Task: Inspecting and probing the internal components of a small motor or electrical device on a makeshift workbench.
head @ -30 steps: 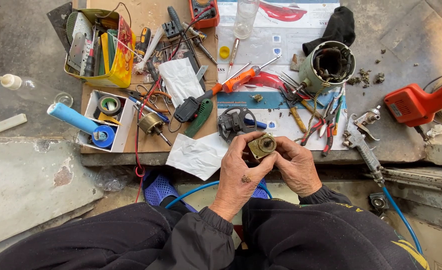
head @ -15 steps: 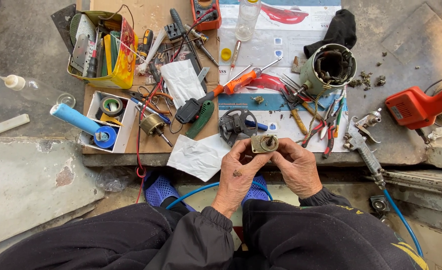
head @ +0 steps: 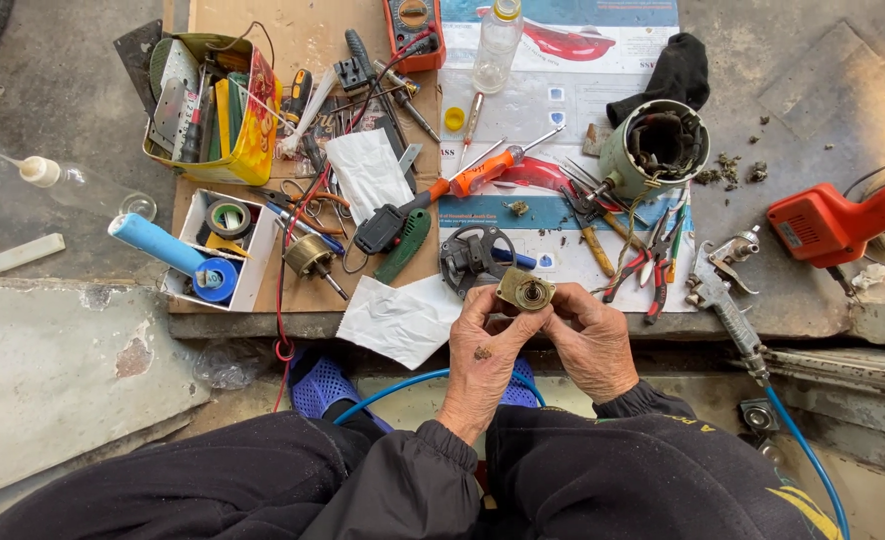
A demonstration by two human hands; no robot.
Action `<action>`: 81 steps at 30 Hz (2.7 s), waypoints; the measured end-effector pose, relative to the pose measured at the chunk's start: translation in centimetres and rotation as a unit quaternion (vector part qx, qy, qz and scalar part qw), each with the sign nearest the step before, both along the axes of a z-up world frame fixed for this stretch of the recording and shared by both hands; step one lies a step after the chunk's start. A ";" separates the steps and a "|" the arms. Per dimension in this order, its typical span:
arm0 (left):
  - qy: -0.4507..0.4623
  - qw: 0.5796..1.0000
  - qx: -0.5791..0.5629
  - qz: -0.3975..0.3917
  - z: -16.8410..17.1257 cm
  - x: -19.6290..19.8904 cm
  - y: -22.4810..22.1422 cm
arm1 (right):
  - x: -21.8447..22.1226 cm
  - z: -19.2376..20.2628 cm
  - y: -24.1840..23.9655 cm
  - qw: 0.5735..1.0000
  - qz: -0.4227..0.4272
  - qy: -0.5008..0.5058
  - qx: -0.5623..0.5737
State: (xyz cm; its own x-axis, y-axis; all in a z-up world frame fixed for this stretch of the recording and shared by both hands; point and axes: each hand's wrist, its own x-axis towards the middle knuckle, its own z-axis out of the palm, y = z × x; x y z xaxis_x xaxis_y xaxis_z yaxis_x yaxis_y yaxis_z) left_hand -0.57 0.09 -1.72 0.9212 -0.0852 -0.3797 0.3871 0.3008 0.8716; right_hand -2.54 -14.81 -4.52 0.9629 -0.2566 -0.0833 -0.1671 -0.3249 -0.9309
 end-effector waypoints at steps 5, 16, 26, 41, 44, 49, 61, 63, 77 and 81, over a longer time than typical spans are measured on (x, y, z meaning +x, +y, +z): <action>0.006 1.000 -0.006 0.008 0.4 -0.2 -0.1 | 0.2 0.1 0.5 1.000 -0.020 0.007 -0.013; -0.038 0.996 0.081 0.014 -1.2 -0.9 -0.2 | 0.2 -1.2 0.2 0.993 -0.004 0.001 -0.116; -0.102 0.980 0.154 0.075 1.6 1.0 5.2 | 0.8 2.7 -0.6 0.997 -0.005 -0.069 -0.015; -0.212 0.961 0.027 0.173 13.6 -0.3 13.0 | -7.6 17.9 -10.1 0.972 -0.168 -0.149 -0.071; -0.214 0.953 0.006 0.215 15.8 0.1 15.8 | -4.4 22.1 -8.0 0.974 -0.054 -0.163 -0.150; -0.205 0.929 0.030 0.307 17.2 0.7 20.0 | 5.1 29.1 2.3 0.954 0.041 0.026 -0.295; -0.069 0.920 0.098 0.373 13.2 3.6 24.1 | 28.5 5.9 13.5 0.887 0.318 0.036 -0.332; -0.038 0.917 0.090 0.386 11.8 4.4 24.7 | 30.3 2.5 12.1 0.880 0.298 0.075 -0.362; -0.029 0.919 0.035 0.390 6.2 6.3 24.5 | 34.0 -9.4 14.5 0.854 0.337 0.006 -0.396; -0.002 0.916 0.025 0.399 5.4 6.7 24.9 | 34.0 -10.2 14.9 0.865 0.306 -0.018 -0.398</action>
State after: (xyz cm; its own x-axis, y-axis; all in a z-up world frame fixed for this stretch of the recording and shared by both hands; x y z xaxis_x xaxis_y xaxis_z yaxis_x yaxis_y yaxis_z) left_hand 6.12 25.03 3.72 0.6833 0.6342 -0.3617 0.0582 0.4465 0.8929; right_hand 31.51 0.06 -14.71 0.9367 0.3405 -0.0812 0.2881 -0.8818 -0.3735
